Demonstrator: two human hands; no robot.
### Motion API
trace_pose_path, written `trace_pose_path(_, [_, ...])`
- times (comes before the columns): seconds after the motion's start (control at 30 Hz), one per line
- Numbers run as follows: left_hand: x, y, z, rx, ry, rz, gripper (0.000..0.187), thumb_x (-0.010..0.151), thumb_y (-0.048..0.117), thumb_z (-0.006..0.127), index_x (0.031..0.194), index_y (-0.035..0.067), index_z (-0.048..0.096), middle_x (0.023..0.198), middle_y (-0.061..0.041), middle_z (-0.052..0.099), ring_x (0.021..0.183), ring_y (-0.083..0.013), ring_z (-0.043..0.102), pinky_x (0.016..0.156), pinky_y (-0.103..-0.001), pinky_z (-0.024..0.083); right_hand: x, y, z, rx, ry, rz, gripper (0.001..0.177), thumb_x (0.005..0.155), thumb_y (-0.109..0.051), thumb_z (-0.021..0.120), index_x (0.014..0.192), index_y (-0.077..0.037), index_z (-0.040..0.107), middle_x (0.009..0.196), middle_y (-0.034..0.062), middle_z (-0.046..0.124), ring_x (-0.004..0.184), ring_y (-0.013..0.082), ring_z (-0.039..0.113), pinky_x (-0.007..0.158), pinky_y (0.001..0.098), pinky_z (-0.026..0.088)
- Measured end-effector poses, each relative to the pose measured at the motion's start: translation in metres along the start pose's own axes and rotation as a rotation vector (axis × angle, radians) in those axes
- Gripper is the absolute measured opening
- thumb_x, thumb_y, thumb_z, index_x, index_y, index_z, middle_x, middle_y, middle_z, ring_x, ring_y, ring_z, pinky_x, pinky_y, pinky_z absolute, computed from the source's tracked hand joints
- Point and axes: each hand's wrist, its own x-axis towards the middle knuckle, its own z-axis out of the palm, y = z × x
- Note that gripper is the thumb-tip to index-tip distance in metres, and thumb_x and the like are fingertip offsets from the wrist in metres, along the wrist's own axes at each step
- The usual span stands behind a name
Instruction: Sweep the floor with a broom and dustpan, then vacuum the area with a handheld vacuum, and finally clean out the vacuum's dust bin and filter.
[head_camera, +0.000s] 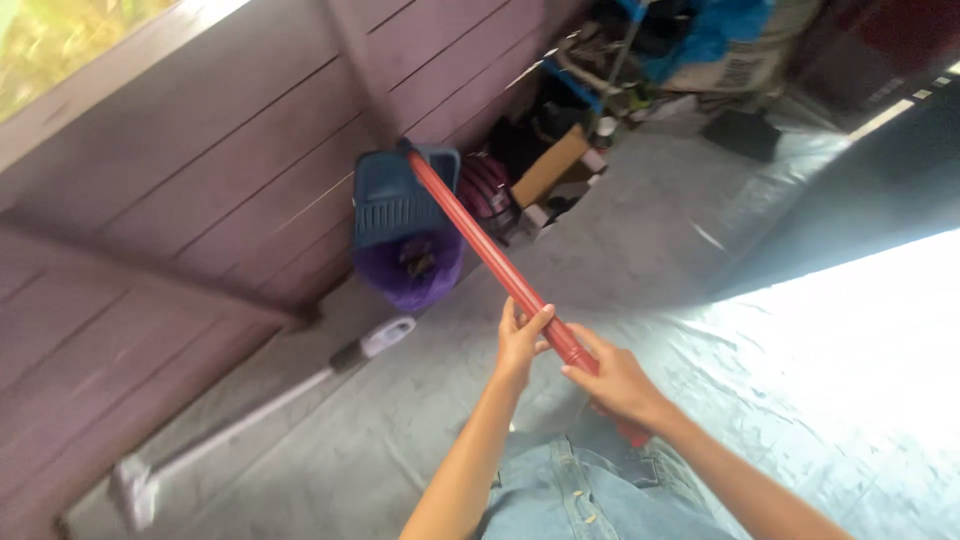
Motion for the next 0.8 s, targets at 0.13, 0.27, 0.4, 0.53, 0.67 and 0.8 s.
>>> trace_pose_path(0.13, [0.028,-0.006,0.082,-0.004,-0.11,0.027,0.049,0.092,0.021,0.076,0.133,0.007,0.054,0.099,-0.003,0.06,0.094,-0.0165,0.068,0.073,-0.039,0.061,0.005,0.008,-0.082,0.292,-0.041,0.058,0.072,0.087,-0.026,0.073,0.15,-0.025,0.038,0.08,0.0101,0.069,0.052,0.0185,0.063,0.043,0.0348,0.054])
trace_pose_path(0.27, [0.082,-0.018,0.182,0.002,-0.244,0.0,0.045,0.095,0.028,0.071,0.132,0.009,0.056,0.101,-0.004,0.061,0.092,-0.0183,0.064,0.074,-0.039,0.058,0.017,0.016,-0.188,0.388,0.004,0.114,0.075,0.081,-0.022,0.078,0.149,-0.022,0.046,0.083,0.0138,0.069,0.052,0.0192,0.062,0.045,0.0364,0.056])
trace_pose_path(0.4, [0.158,-0.044,0.276,0.063,-0.467,-0.08,0.051,0.099,0.035,0.068,0.134,0.001,0.052,0.112,-0.014,0.067,0.103,-0.0273,0.071,0.085,-0.045,0.064,0.042,0.041,-0.305,0.374,0.101,0.07,0.064,0.081,-0.018,0.067,0.143,-0.014,0.051,0.09,0.0133,0.077,0.058,0.0179,0.069,0.048,0.036,0.059])
trace_pose_path(0.53, [0.205,-0.039,0.377,0.185,-0.458,-0.184,0.059,0.098,0.037,0.064,0.146,0.008,0.044,0.121,-0.013,0.067,0.109,-0.0282,0.071,0.087,-0.047,0.063,0.102,0.073,-0.392,0.337,0.154,0.126,0.063,0.086,-0.018,0.072,0.145,-0.012,0.051,0.087,0.0187,0.071,0.055,0.02,0.057,0.048,0.0373,0.053])
trace_pose_path(0.67, [0.257,-0.058,0.448,0.177,-0.498,-0.183,0.073,0.098,0.032,0.049,0.161,0.028,0.012,0.124,-0.011,0.061,0.103,-0.0298,0.07,0.085,-0.047,0.062,0.188,0.124,-0.469,0.613,0.195,0.095,0.049,0.09,-0.014,0.061,0.137,-0.005,0.058,0.098,0.0201,0.073,0.072,0.0206,0.068,0.056,0.0334,0.056])
trace_pose_path(0.8, [0.343,-0.124,0.473,0.136,-0.683,-0.05,0.065,0.105,0.027,0.046,0.167,0.015,0.03,0.134,-0.019,0.062,0.102,-0.0254,0.067,0.08,-0.038,0.058,0.239,0.114,-0.525,1.248,-0.187,-0.153,0.033,0.093,-0.021,0.06,0.114,0.004,0.06,0.11,0.0174,0.069,0.097,0.0284,0.073,0.079,0.0414,0.064])
